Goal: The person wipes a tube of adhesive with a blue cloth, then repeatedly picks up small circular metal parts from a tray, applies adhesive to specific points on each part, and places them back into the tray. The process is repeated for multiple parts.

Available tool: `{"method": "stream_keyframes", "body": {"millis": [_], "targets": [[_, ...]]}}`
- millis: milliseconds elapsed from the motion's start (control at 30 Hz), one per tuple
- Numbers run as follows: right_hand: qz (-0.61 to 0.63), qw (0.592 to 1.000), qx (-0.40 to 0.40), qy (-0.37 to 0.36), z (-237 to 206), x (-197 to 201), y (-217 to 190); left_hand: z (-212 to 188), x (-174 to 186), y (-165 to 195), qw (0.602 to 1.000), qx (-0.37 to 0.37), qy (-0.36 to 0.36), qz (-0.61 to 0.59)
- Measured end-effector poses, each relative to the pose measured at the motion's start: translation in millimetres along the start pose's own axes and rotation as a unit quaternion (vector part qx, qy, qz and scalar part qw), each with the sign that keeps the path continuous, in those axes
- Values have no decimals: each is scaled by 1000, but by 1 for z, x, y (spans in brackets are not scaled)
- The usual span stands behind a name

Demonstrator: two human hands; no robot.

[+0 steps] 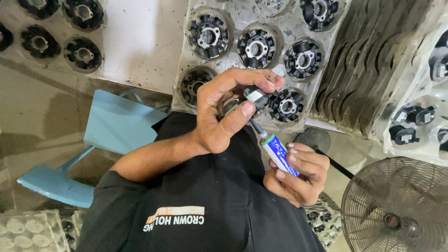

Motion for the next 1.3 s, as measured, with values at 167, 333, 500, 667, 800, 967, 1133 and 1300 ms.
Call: {"method": "stream_keyframes", "body": {"millis": [167, 333, 500, 667, 800, 967, 1133, 1300], "targets": [[4, 1000, -2, -2, -2, 3, -2, 0, 1, -2, 1000, -2, 13, -14], [-1, 1000, -7, 2, -1, 0, 0, -3, 4, -4, 999, -4, 35, -13], [-3, 996, -60, 73, -6, -6, -4, -3, 5, -18, 980, 23, 95, -175], [-45, 988, -89, 119, -10, -2, -7, -8, -3, -40, 901, 100, 160, -391], [-52, 985, -94, 137, -10, -5, -5, -16, -7, -51, 870, 165, 206, -416], [-35, 993, -72, 82, -7, -6, -1, -20, -7, -53, 862, 172, 195, -435], [-30, 993, -70, 88, -12, -4, 0, -20, -4, -56, 851, 181, 200, -450], [-22, 988, -111, 106, -17, -6, -3, -21, -3, -57, 847, 181, 193, -461]]}}
Point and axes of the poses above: each hand's wrist, its own z-axis towards the middle knuckle, its own x-axis out of the back of the hand, y = z × x, the point moved 4 cm from there along z, towards the middle knuckle, and after that the axes turned 3 degrees about -x, right-handed, at the moved point
